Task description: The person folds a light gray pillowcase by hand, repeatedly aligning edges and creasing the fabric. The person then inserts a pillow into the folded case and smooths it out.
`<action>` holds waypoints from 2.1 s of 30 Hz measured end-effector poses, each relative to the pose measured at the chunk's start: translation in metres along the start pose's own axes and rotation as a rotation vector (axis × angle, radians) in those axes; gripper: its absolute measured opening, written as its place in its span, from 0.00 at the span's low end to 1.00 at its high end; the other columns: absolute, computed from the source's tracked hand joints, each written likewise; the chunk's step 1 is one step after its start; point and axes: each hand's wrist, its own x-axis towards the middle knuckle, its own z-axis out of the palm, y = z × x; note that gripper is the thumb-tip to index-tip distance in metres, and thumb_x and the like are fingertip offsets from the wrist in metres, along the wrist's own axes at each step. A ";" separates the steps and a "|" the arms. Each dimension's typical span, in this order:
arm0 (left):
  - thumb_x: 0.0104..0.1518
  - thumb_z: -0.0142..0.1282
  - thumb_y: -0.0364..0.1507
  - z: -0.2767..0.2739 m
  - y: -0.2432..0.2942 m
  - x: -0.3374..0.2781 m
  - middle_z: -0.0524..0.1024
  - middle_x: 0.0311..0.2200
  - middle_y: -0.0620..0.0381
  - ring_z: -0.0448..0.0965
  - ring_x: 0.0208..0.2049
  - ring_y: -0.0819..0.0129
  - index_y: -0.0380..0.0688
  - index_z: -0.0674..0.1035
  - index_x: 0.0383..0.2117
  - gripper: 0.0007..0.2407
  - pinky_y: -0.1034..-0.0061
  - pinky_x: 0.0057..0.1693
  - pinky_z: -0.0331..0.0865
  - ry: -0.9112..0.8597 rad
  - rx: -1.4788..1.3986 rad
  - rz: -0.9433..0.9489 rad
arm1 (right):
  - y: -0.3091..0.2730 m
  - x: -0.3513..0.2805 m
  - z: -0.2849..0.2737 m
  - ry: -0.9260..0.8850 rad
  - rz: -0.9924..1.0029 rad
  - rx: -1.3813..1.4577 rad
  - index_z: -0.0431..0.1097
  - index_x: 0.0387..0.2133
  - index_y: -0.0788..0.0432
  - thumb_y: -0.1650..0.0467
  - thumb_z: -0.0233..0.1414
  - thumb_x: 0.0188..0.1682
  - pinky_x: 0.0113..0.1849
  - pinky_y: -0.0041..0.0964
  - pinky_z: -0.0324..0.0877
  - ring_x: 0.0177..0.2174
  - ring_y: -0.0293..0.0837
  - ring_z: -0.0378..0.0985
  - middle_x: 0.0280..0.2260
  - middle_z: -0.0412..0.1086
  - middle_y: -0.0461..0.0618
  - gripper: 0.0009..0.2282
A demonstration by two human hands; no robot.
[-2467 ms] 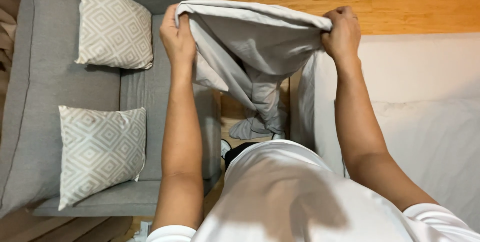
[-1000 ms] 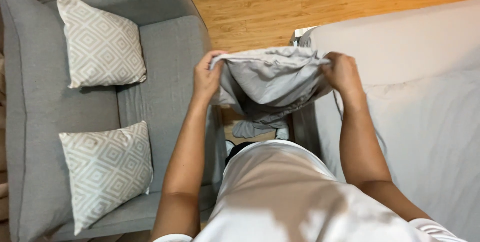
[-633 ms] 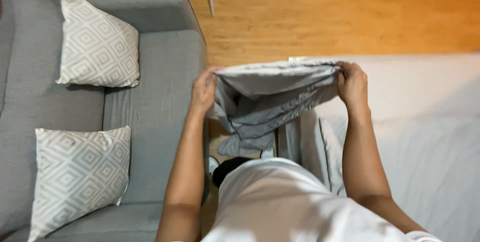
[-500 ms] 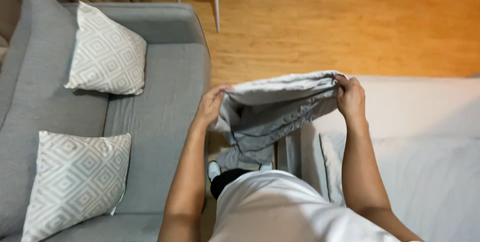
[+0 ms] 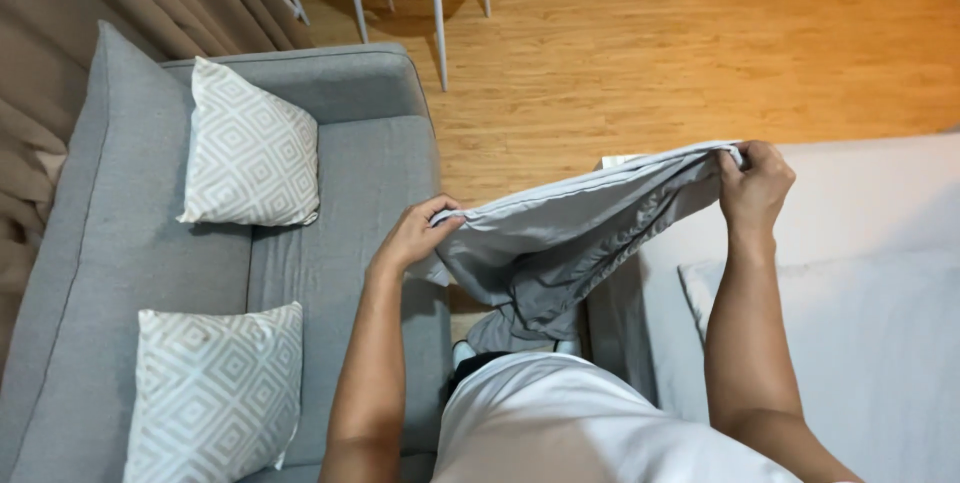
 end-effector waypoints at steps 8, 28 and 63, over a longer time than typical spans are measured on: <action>0.59 0.62 0.31 -0.027 -0.027 0.001 0.78 0.39 0.62 0.75 0.44 0.74 0.47 0.80 0.37 0.05 0.79 0.53 0.65 -0.111 -0.150 0.103 | -0.049 -0.018 -0.031 0.060 0.127 0.056 0.76 0.34 0.62 0.74 0.59 0.55 0.35 0.42 0.65 0.30 0.44 0.71 0.29 0.72 0.51 0.03; 0.52 0.62 0.24 -0.029 -0.146 -0.009 0.80 0.34 0.51 0.79 0.37 0.50 0.43 0.82 0.35 0.06 0.61 0.47 0.70 0.433 0.376 0.202 | -0.112 -0.066 -0.042 -0.194 0.100 0.069 0.80 0.40 0.65 0.83 0.53 0.45 0.43 0.38 0.72 0.39 0.49 0.76 0.42 0.72 0.56 0.12; 0.63 0.50 0.40 0.096 -0.096 0.013 0.82 0.39 0.34 0.79 0.43 0.52 0.32 0.85 0.39 0.19 0.57 0.51 0.70 0.582 -0.363 -0.425 | -0.087 -0.032 -0.057 -0.881 0.296 0.636 0.68 0.56 0.54 0.77 0.50 0.44 0.33 0.34 0.66 0.24 0.42 0.70 0.23 0.69 0.49 0.23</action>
